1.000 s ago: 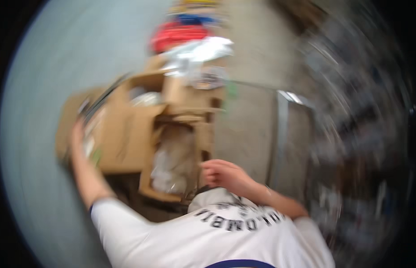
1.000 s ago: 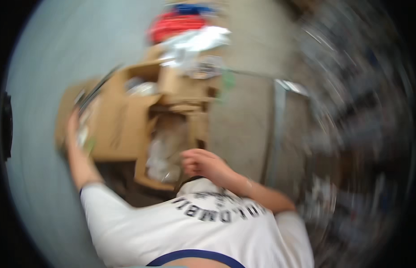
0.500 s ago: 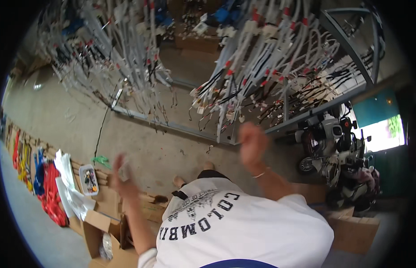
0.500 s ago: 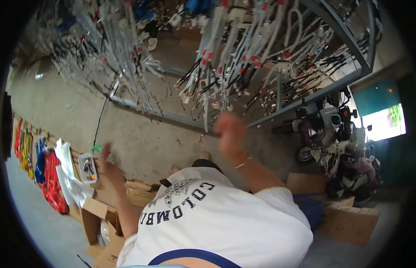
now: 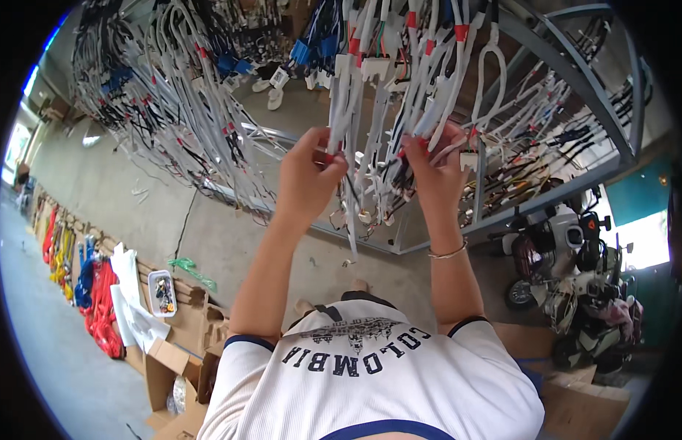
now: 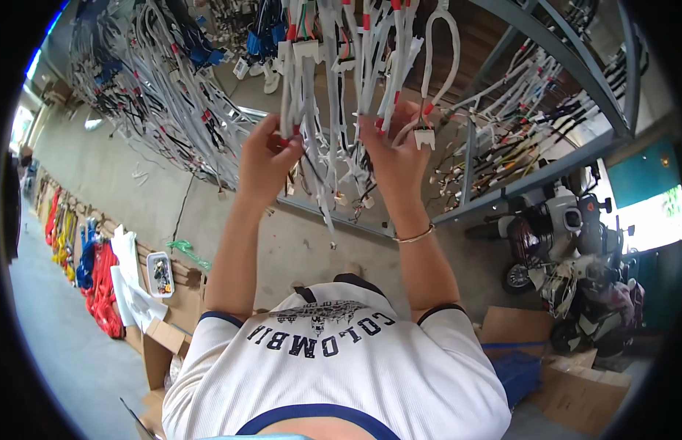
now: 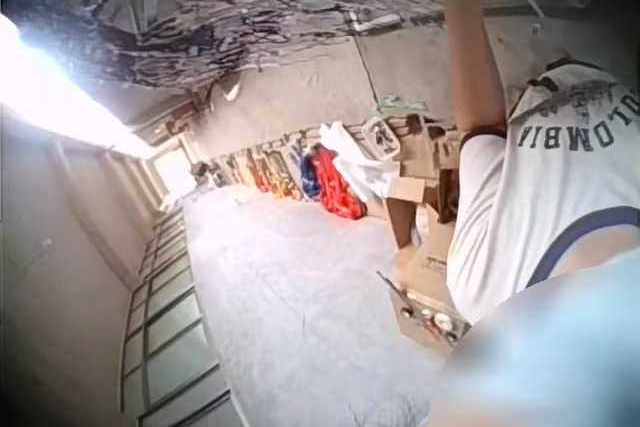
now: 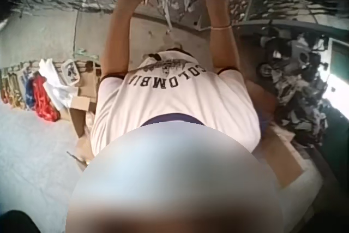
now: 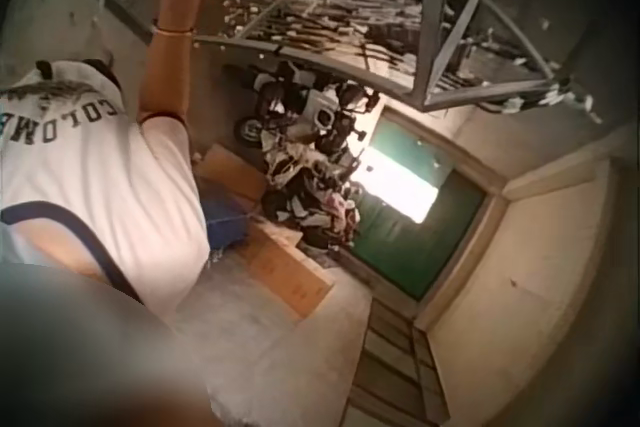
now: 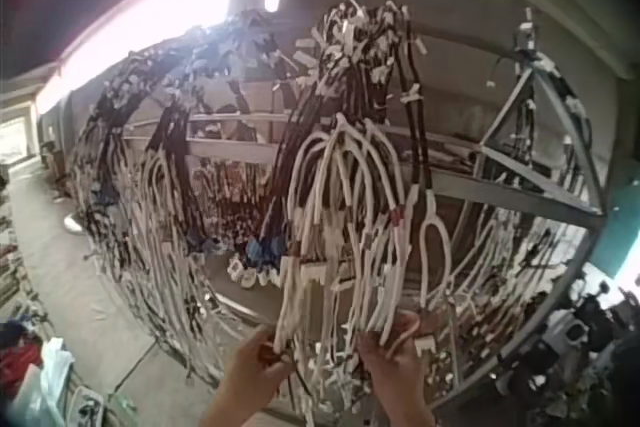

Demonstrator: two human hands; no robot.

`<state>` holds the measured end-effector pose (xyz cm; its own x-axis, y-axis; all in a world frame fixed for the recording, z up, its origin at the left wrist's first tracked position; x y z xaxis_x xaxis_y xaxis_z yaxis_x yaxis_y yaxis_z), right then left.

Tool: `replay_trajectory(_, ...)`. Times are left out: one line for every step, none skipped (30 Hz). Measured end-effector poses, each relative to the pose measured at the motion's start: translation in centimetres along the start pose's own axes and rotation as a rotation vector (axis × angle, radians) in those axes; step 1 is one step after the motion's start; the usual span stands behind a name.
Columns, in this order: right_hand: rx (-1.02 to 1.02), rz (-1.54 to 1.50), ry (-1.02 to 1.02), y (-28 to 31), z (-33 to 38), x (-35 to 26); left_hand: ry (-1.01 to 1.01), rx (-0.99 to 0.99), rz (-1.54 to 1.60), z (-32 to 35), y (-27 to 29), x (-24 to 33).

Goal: Organizing and bundling electrical wire harnesses using insulation tape in a factory setting.

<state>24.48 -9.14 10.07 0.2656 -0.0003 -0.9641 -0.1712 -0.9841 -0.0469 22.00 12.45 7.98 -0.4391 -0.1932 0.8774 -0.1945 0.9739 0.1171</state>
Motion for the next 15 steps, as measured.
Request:
replay_trajectory(-0.045,-0.108,-0.116,-0.1,-0.4,1.2,0.076,-0.053,0.118,0.1,0.4,-0.6)
replay_trajectory(-0.094,-0.137,-0.07,-0.2,-0.3,0.2,0.063,-0.117,0.303,-0.1,0.6,-1.5)
replay_trajectory(-0.198,-0.15,-0.141,-0.5,-0.6,0.4,0.087,-0.134,0.369,-0.3,0.9,-1.3)
replay_trajectory(-0.301,-0.161,-0.212,-0.4,-0.9,0.8,0.11,-0.15,0.436,-0.5,1.2,-1.0)
replay_trajectory(-0.413,-0.181,-0.294,-0.4,-0.9,1.4,0.123,-0.173,0.493,-0.5,1.5,-1.1)
replay_trajectory(-0.457,-0.31,-0.346,-0.8,-0.3,0.9,0.123,-0.165,0.486,-0.4,1.6,-1.0)
replay_trajectory(-0.498,-0.439,-0.398,-1.3,0.2,0.2,0.162,-0.16,0.55,0.0,1.4,-0.9)
replay_trajectory(-0.648,-0.35,-0.364,-1.6,0.4,-0.4,0.201,-0.155,0.616,0.5,1.3,-0.7)
replay_trajectory(-0.676,-0.342,-0.35,-1.6,0.6,-1.1,0.196,-0.148,0.611,0.8,1.4,0.1)
replay_trajectory(-0.696,-0.332,-0.338,-1.5,1.0,-1.5,0.19,-0.181,0.553,1.1,1.1,0.8)
replay_trajectory(-0.734,-0.324,-0.248,-1.7,1.1,-2.2,0.184,-0.214,0.495,1.4,0.8,1.7)
replay_trajectory(-0.736,-0.323,-0.249,-1.7,1.3,-2.6,0.179,-0.246,0.438,1.5,0.6,2.3)
replay_trajectory(-0.659,-0.217,-0.322,-1.3,1.1,-2.3,0.193,-0.302,0.236,1.2,0.6,2.2)
replay_trajectory(-0.581,-0.111,-0.393,-1.0,1.1,-1.8,0.193,-0.301,0.237,1.2,0.8,3.1)
replay_trajectory(-0.522,-0.066,-0.352,-0.7,0.8,-2.2,0.156,-0.219,0.05,0.6,2.1,4.1)
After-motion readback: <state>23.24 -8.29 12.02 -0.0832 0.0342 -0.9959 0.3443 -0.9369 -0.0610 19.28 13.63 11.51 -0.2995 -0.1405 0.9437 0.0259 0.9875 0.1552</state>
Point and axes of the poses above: each hand's wrist, its own z-axis away from the middle knuckle, its own y-axis out of the back of the hand, x = y × z, the point moved 8 cm from there along -z, towards the middle knuckle, and after that the axes turned 15 degrees about -y, right-handed, at the moved point
